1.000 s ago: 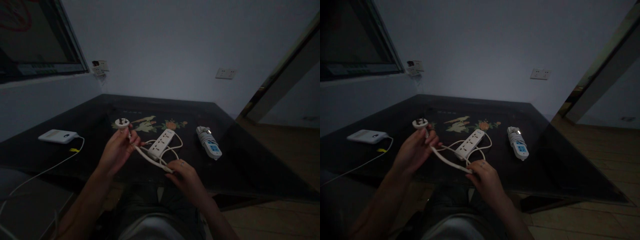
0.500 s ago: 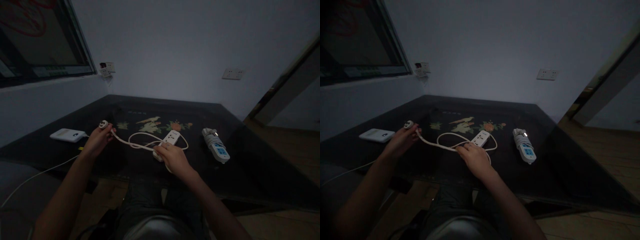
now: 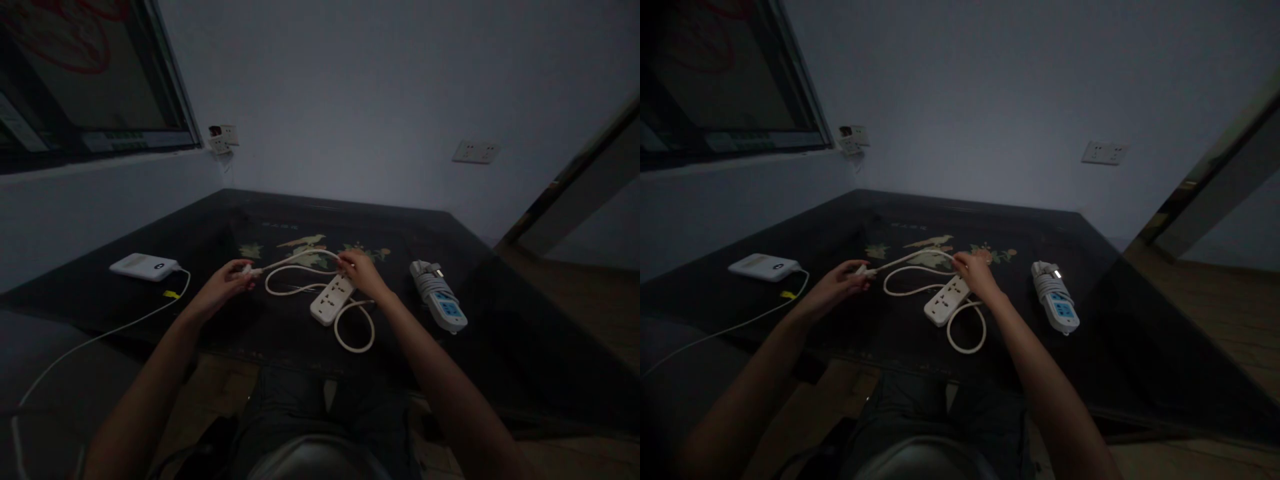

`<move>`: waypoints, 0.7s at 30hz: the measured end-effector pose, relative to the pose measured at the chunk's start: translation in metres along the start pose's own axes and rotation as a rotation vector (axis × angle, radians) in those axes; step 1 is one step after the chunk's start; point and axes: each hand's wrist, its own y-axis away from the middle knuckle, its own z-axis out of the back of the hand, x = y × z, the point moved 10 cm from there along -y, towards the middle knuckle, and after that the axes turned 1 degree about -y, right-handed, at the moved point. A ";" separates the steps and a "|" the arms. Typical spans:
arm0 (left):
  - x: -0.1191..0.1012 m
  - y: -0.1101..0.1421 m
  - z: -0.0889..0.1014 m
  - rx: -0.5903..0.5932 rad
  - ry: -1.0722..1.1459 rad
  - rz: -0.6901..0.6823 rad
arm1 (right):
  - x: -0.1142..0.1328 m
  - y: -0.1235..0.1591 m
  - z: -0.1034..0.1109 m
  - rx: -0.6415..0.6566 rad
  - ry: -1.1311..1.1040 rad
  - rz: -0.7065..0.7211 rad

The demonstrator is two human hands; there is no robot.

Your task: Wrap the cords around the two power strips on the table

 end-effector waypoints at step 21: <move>-0.253 0.022 -0.256 0.519 -0.161 -0.772 | 0.000 -0.032 -0.031 -0.052 -0.637 -0.084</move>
